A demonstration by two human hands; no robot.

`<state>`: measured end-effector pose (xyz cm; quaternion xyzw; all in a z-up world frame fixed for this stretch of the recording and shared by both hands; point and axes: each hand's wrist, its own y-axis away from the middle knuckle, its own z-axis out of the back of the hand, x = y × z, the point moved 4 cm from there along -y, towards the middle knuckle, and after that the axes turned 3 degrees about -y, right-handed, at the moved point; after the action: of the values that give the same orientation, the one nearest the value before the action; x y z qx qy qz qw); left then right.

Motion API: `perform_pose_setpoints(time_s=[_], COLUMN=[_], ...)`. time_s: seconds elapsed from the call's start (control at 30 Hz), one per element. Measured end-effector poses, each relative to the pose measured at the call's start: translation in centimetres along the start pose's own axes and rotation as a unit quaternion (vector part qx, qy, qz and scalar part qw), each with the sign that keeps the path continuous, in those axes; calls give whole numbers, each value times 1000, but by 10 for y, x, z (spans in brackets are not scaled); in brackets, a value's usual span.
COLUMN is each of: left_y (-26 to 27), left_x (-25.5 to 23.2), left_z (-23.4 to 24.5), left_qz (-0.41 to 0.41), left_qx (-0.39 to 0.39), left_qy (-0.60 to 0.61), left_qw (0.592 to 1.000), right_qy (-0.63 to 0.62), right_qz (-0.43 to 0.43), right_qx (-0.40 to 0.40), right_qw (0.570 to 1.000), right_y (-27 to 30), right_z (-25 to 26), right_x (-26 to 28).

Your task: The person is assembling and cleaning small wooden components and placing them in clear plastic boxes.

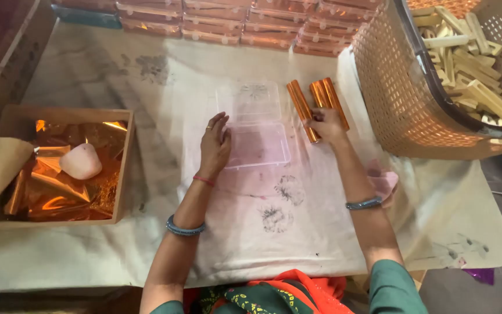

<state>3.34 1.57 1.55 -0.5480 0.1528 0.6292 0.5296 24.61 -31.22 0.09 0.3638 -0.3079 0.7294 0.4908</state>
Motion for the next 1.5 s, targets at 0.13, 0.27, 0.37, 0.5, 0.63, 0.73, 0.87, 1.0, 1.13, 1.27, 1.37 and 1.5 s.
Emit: perform_pose_setpoints(time_s=[0.13, 0.27, 0.37, 0.5, 0.63, 0.73, 0.87, 1.0, 1.13, 1.27, 1.37, 1.5], left_y=[-1, -1, 0, -1, -3, -5, -9, -10, -11, -11, -11, -8], left_x=[6, 14, 22, 33, 26, 26, 38, 35, 22, 21, 17, -55], left_z=[-3, -6, -9, -13, -8, -6, -9, -6, 4, 7, 11, 44], left_qz=[-24, -26, -48, -88, -60, -49, -53, -47, -51, -30, -27, 225], left_qx=[-12, -3, 2, 0, 43, 73, 119, 129, 136, 153, 164, 227], left_qy=[-11, 25, 43, 35, 110, 128, 155, 163, 129, 150, 145, 59], left_qw=[1000, 999, 998, 996, 991, 988, 979, 977, 981, 976, 975, 946], right_qy=[-216, -354, -364, -224, -55, 59, 89, 129, 169, 251, 248, 152], right_qz=[-36, -35, -5, 65, 118, 142, 160, 189, 235, 245, 249, 231], right_qx=[95, 268, 366, 439, 413, 369, 326, 284, 237, 193, 176, 168], right_qw=[971, 895, 856, 868, 901, 917, 927, 931, 927, 916, 919, 946], right_y=[50, 88, 92, 77, 64, 64, 74, 82, 88, 98, 99, 100], right_z=[14, 6, -18, -59, -80, -81, -79, -75, -75, -79, -76, -62], right_x=[72, 144, 168, 173, 179, 181, 186, 196, 198, 208, 207, 216])
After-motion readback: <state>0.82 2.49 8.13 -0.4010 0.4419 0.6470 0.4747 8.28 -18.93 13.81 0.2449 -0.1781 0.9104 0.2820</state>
